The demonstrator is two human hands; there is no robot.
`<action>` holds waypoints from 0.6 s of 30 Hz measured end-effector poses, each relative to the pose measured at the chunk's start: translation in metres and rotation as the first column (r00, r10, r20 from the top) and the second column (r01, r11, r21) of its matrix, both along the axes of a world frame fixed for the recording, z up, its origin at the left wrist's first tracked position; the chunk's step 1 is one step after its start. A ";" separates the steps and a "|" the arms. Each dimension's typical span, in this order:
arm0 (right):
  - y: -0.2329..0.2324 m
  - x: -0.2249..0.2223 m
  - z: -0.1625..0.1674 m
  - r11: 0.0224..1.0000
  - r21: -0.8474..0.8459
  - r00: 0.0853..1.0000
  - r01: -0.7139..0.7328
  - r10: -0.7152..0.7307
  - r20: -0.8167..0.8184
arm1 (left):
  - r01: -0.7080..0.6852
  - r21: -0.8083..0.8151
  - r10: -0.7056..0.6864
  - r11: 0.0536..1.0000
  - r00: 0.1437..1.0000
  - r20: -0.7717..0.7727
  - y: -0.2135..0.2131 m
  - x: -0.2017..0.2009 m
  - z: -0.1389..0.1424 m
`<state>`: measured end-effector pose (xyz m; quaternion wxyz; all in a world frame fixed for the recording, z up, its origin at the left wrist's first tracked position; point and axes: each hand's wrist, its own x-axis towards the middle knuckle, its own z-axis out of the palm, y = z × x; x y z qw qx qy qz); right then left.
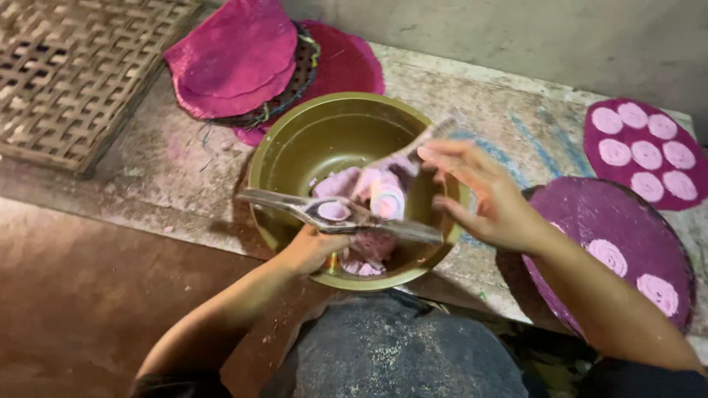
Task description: The person sits at a low table and uses a wooden hand-held extruder press to pipe pink dough into spiral rosettes onto round pink boards. They reload dough from a large bowl into the press between boards, peel finished rosettes off the press nozzle, and set filled boards aside.
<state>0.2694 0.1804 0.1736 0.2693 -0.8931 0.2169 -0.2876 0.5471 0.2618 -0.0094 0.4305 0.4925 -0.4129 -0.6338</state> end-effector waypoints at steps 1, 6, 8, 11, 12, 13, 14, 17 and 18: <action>0.005 0.011 0.000 0.981 0.183 0.998 -0.061 0.056 0.027 | -0.073 -0.139 0.078 0.988 0.997 0.028 0.000 0.004 0.009; 0.003 0.049 -0.026 0.936 0.352 0.999 0.029 -0.022 -0.026 | -0.164 -0.634 0.398 0.755 0.884 0.245 0.004 0.033 0.039; -0.011 0.047 -0.042 0.953 0.302 0.998 -0.026 0.007 0.065 | -0.219 -0.669 0.488 0.710 0.838 0.244 0.005 0.044 0.041; -0.032 0.059 -0.086 0.941 0.333 0.997 0.059 -0.075 0.034 | -0.412 -0.564 0.558 0.716 0.823 0.107 0.004 0.052 0.034; -0.037 0.065 -0.104 0.926 0.359 0.992 0.118 -0.124 -0.007 | -0.423 -0.611 0.596 0.670 0.796 0.103 0.003 0.053 0.030; -0.039 0.075 -0.124 0.988 0.147 0.991 0.055 -0.037 -0.125 | -0.430 -0.654 0.632 0.623 0.769 0.097 0.003 0.051 0.026; -0.040 0.082 -0.142 0.997 -0.060 0.966 -0.043 0.026 -0.258 | -0.434 -0.694 0.666 0.574 0.741 0.088 0.002 0.048 0.021; -0.039 0.092 -0.176 0.795 -0.514 0.734 -0.323 -0.132 -0.666 | -0.492 -0.637 0.695 0.594 0.712 0.098 0.000 0.041 0.010; -0.037 0.096 -0.182 0.835 -0.480 0.788 -0.268 -0.097 -0.608 | -0.474 -0.673 0.711 0.567 0.695 0.109 -0.001 0.040 0.008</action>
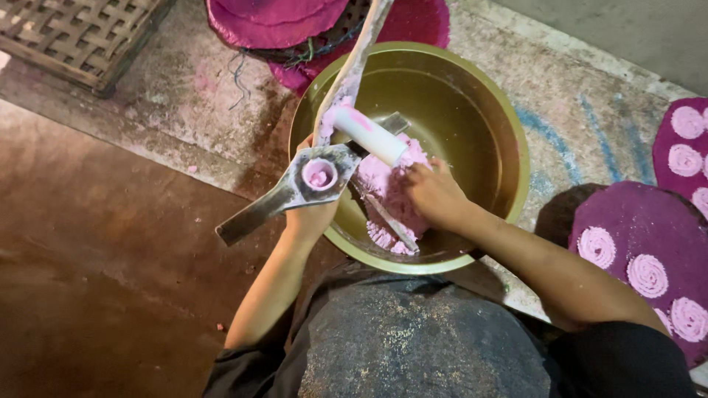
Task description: The person sits at a low table and uses a wooden hand-held extruder press to pipe pink dough into spiral rosettes onto round pink boards. They reload dough from a large bowl into the press between boards, peel finished rosettes off the press nozzle, and set filled boards aside.
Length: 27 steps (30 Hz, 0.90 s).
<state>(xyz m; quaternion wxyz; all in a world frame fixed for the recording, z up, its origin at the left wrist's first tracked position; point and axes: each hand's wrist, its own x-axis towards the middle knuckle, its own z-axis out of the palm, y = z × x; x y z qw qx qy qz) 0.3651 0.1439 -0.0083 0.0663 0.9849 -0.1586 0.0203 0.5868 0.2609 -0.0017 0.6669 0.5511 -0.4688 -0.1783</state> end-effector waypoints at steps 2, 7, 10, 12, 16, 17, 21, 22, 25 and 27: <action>0.009 0.010 -0.005 0.988 0.156 0.986 0.019 -0.044 0.163 | -0.035 -0.045 0.039 0.998 0.996 0.081 0.000 -0.001 -0.002; 0.028 0.050 -0.008 0.990 0.053 0.952 0.129 -0.109 -0.285 | -0.027 -0.045 0.022 0.999 0.996 -0.091 0.002 -0.001 -0.001; 0.008 0.037 0.014 0.970 0.196 0.964 0.145 -0.093 -0.249 | -0.050 -0.019 0.048 0.999 0.995 -0.088 0.003 -0.001 -0.001; -0.009 0.019 0.035 0.948 0.206 0.911 0.241 -0.148 -0.385 | -0.051 -0.024 0.049 0.998 0.996 -0.078 0.003 0.000 -0.002; -0.012 -0.003 0.065 0.982 0.137 0.771 0.132 -0.015 -0.636 | -0.038 -0.082 0.035 0.996 0.999 -0.031 0.003 0.001 -0.004; -0.008 -0.004 0.067 0.972 0.172 0.734 0.162 -0.002 -0.680 | -0.039 -0.077 0.037 0.996 0.999 -0.027 0.003 0.001 -0.004; 0.009 -0.018 0.068 0.937 0.283 0.673 0.206 0.075 -0.736 | -0.048 -0.021 0.046 0.999 0.996 -0.070 0.002 0.001 -0.002; 0.012 -0.025 0.067 0.921 0.292 0.673 0.257 0.046 -0.738 | -0.048 -0.005 0.048 0.999 0.996 -0.074 0.002 0.001 -0.002; 0.022 -0.045 0.068 0.866 0.361 0.714 0.345 0.007 -0.700 | -0.053 0.023 0.055 0.998 0.995 -0.085 0.001 0.001 -0.001; 0.029 -0.057 0.079 0.829 0.456 0.794 0.325 0.022 -0.607 | -0.055 0.009 0.055 0.998 0.996 -0.070 0.002 0.002 0.000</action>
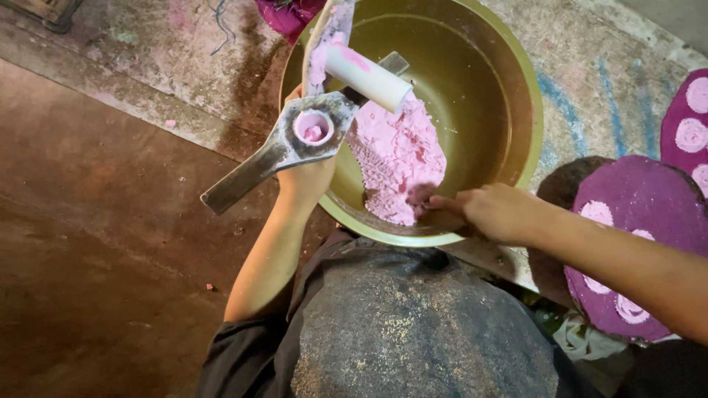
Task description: The person sits at a low table and uses a wooden hand-held extruder press to pipe pink dough into spiral rosettes onto round pink boards. They reload dough from a large bowl into the press between boards, peel finished rosettes off the press nozzle, and set filled boards aside.
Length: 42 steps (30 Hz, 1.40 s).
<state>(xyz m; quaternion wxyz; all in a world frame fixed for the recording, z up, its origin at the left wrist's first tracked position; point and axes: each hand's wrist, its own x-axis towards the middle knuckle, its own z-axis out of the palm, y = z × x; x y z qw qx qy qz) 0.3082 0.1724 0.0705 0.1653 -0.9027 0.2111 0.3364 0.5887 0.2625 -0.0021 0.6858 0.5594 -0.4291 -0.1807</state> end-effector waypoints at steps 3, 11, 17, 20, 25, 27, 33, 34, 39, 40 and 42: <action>0.019 -0.013 0.028 0.964 0.045 0.961 0.261 -0.255 -0.112 | -0.007 -0.024 0.008 1.000 0.999 0.045 0.001 0.001 0.001; 0.002 -0.034 0.113 0.874 0.354 0.893 0.334 -0.413 0.178 | -0.048 -0.022 0.053 0.999 0.937 0.344 0.007 -0.002 0.027; -0.012 0.017 0.145 0.927 -0.255 0.960 0.276 -0.277 0.033 | 0.253 0.083 -0.252 0.964 0.763 0.596 0.012 -0.017 0.049; 0.016 0.053 0.119 0.853 -0.510 0.977 -0.109 0.185 0.101 | 0.287 0.073 -0.286 0.955 0.830 0.478 0.007 -0.033 0.048; 0.048 0.051 0.122 0.763 -0.608 0.889 -0.219 0.413 0.198 | 0.329 0.459 -0.471 0.826 0.849 0.238 0.012 -0.032 0.043; 0.049 0.033 0.151 0.820 -0.562 0.922 -0.114 0.298 0.248 | 0.185 0.475 -0.412 0.860 0.800 0.435 0.014 -0.019 0.045; 0.044 0.043 0.163 0.796 -0.601 0.947 -0.065 0.240 0.215 | 0.145 0.278 -0.294 0.949 0.722 0.627 0.001 -0.001 0.058; 0.046 0.052 0.150 0.758 -0.639 0.932 -0.129 0.313 0.183 | 0.164 0.269 -0.295 0.949 0.758 0.582 -0.001 -0.006 0.059; 0.050 0.072 0.132 0.771 -0.613 0.925 -0.175 0.341 0.165 | 0.301 0.236 -0.383 0.924 0.744 0.548 -0.003 -0.020 0.069; 0.048 0.066 0.143 0.803 -0.582 0.930 -0.127 0.300 0.212 | 0.254 0.417 -0.456 0.872 0.729 0.510 -0.004 -0.017 0.072; 0.044 0.045 0.170 0.842 -0.539 0.953 -0.012 0.173 0.250 | 0.130 0.511 -0.441 0.850 0.707 0.553 -0.010 -0.006 0.077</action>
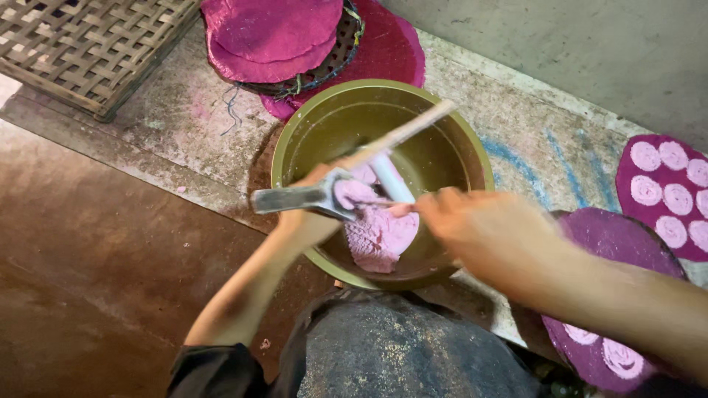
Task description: The person sits at a low table and uses a wooden hand-held extruder press to pipe pink dough into spiral rosettes onto round pink boards. They reload dough from a large bowl into the press between boards, peel finished rosettes off the press nozzle, and set filled boards aside.
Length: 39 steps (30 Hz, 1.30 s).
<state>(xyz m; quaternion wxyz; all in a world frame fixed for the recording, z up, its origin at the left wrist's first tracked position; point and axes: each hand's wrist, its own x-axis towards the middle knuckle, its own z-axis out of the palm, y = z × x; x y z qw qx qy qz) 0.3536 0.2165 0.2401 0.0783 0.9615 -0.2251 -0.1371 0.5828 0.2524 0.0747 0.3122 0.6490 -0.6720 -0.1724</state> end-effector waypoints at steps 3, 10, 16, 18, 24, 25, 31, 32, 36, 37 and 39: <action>-0.006 -0.015 0.016 0.994 -0.069 0.995 0.084 -0.087 -0.046 | -0.062 -0.238 0.078 0.969 0.995 0.057 -0.002 0.014 0.000; -0.011 0.015 -0.046 0.979 -0.151 0.990 -0.140 0.135 -0.041 | 0.006 -0.410 0.005 0.912 1.000 0.026 -0.016 -0.008 -0.028; -0.023 -0.031 -0.027 0.951 -0.013 0.922 0.308 -0.296 0.249 | -0.351 -0.097 0.332 0.931 0.927 -0.172 -0.018 0.023 -0.038; -0.033 -0.013 -0.057 0.932 0.264 0.778 0.249 -0.355 0.518 | -0.358 -0.311 0.310 0.880 0.931 -0.194 -0.019 0.022 -0.037; -0.017 0.005 -0.165 0.771 0.632 0.668 0.073 -0.508 0.544 | -0.383 -0.340 0.414 0.859 0.910 0.020 -0.034 0.024 -0.025; -0.016 -0.005 -0.171 0.659 0.724 0.718 0.206 -0.604 0.346 | -0.393 -0.291 0.409 0.872 0.912 -0.007 -0.035 0.030 -0.023; -0.068 -0.018 -0.180 0.799 0.574 0.512 -0.179 -0.423 0.748 | -0.273 -0.420 0.309 0.866 0.951 0.018 -0.032 0.026 -0.026; -0.073 -0.014 -0.184 0.847 0.497 0.485 -0.187 -0.361 0.797 | -0.247 -0.410 0.271 0.878 0.963 0.002 -0.034 0.022 -0.028; -0.055 0.004 -0.201 0.769 0.636 0.607 0.062 -0.535 0.588 | -0.352 -0.291 0.401 0.889 0.907 0.126 -0.054 0.024 -0.039; -0.046 0.002 -0.202 0.701 0.697 0.630 0.150 -0.611 0.479 | -0.397 -0.180 0.423 0.900 0.895 0.143 -0.061 0.032 -0.042; -0.033 -0.005 -0.199 0.591 0.757 0.683 0.278 -0.676 0.277 | -0.469 -0.131 0.482 0.873 0.871 0.093 -0.069 0.050 -0.054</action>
